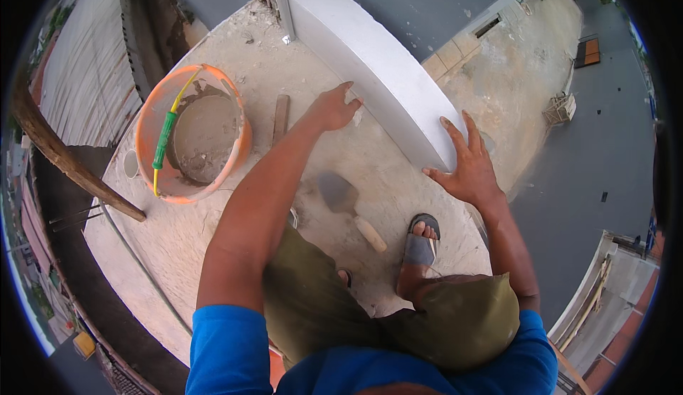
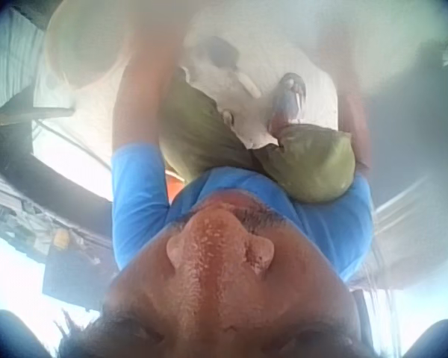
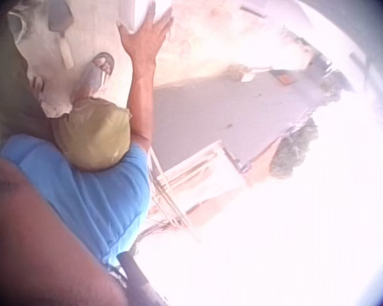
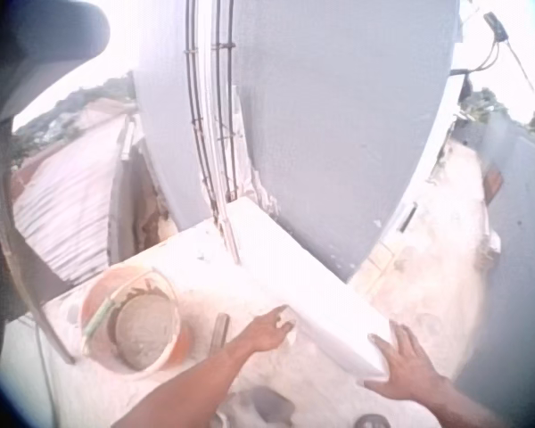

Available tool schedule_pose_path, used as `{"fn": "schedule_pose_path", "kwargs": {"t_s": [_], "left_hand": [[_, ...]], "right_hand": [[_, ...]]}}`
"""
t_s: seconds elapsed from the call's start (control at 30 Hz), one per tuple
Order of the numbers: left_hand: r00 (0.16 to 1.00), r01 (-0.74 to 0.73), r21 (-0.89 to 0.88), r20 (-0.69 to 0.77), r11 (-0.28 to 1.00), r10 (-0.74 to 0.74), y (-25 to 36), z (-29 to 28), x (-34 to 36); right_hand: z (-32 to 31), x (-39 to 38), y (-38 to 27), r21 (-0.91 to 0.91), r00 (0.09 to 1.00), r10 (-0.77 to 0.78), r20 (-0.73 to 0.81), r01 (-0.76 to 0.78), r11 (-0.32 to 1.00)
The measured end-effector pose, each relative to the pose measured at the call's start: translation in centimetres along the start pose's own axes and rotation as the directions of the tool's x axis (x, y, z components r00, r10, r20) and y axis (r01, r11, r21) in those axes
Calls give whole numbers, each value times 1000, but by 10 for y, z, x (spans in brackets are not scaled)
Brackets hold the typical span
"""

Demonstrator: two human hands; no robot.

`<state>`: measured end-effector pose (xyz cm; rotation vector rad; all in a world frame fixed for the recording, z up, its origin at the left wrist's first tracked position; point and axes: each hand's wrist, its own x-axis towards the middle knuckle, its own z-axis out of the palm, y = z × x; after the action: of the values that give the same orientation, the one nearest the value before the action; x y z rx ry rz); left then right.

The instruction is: The person applies cement mortar to a rooftop ledge using a trowel, then places and adjusts a white rectangular tile onto the mortar. The person repeats this process for a second tile, tapping it into place and smoothing the edges.

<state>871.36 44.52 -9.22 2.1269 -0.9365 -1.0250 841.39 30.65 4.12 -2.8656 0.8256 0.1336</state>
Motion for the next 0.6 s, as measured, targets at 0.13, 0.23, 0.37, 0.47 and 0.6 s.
{"fn": "schedule_pose_path", "kwargs": {"t_s": [0.13,0.23,0.37,0.47,0.6], "left_hand": [[996,48,-95,-66,994,-55,6,2,9],[988,131,-282,-45,951,-149,34,-5,3],[981,152,-639,1,755,-196,66,-7,-8],[978,147,-525,-49,838,-203,93,6,-18],[992,77,-548,-40,833,-118,79,15,-23]], "right_hand": [[27,-16,27,132,997,-80,-14,81,988],[21,-15,68,399,994,-104,-19,103,911],[-5,-16,83,436,978,-112,176,25,900],[12,-17,82,274,989,-108,99,77,959],[30,-4,60,121,997,-70,24,67,990]]}}
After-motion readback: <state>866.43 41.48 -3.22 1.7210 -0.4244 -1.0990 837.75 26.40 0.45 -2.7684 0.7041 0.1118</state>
